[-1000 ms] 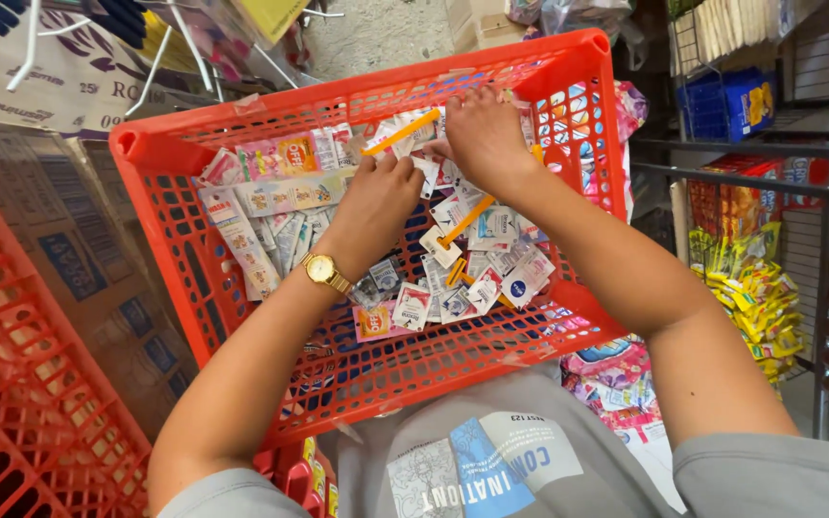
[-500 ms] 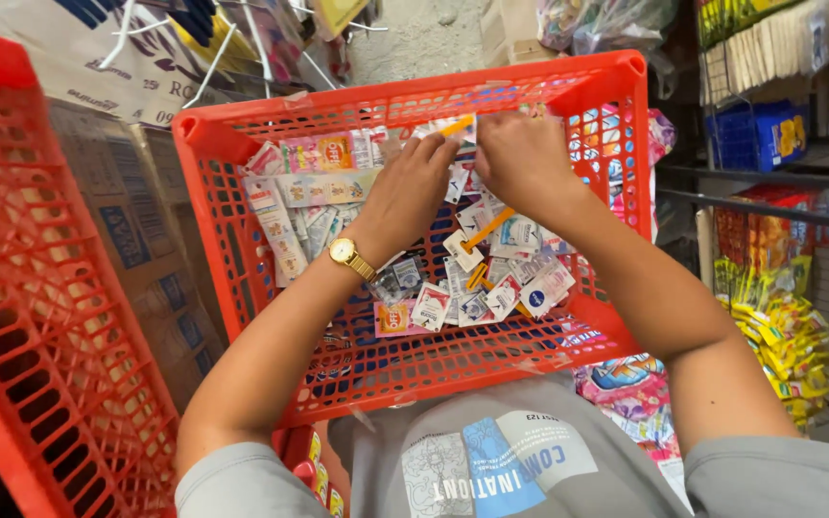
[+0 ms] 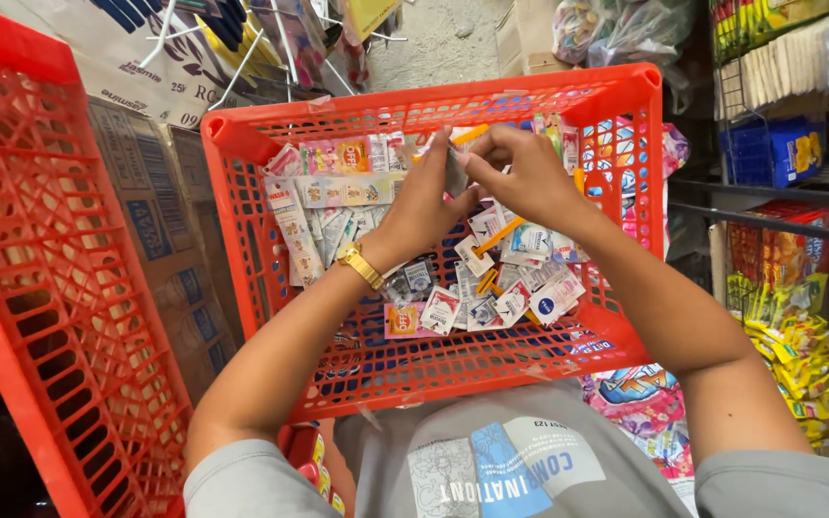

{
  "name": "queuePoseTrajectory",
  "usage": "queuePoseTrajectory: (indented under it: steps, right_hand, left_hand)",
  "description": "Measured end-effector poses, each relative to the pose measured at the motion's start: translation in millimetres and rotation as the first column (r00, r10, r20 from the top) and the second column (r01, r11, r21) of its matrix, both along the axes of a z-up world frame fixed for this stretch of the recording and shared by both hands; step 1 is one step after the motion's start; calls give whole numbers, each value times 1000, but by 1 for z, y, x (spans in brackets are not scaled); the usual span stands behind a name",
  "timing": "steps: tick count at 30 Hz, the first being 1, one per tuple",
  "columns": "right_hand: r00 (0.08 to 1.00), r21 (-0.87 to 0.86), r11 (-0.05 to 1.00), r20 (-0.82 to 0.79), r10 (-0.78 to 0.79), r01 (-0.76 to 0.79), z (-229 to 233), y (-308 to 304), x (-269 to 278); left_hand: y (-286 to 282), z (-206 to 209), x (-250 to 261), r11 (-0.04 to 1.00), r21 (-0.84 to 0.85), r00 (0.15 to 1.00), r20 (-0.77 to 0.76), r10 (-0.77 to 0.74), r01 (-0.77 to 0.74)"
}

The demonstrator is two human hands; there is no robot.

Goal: The person sorts small sachets from a red basket and hangs them on a rotating wire display rack. The person repeatedly picks up sachets, examines them, and places them onto the rack's hooks, organizing them by type.

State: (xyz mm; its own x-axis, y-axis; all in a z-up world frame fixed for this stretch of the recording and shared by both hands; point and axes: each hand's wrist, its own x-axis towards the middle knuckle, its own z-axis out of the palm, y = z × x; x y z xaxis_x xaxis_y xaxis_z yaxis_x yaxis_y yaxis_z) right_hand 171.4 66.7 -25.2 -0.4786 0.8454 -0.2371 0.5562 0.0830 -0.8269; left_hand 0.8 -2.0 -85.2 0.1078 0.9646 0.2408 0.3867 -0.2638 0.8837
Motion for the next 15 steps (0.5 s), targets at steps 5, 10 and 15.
queuePoseTrajectory:
  steps: [5, 10, 15]
  right_hand:
    - [981, 12, 984, -80, 178, -178, -6, 6, 7]
    - [985, 138, 975, 5, 175, -174, 2, 6, 3]
    - [981, 6, 983, -63, 186, -186, 8, 9, 2]
  left_hand:
    - [5, -21, 1, 904, -424, 998, 53, -37, 56]
    - [7, -24, -5, 964, -241, 993, 15, 116, -109]
    - [10, -7, -7, 965, -123, 960, 133, 247, -231]
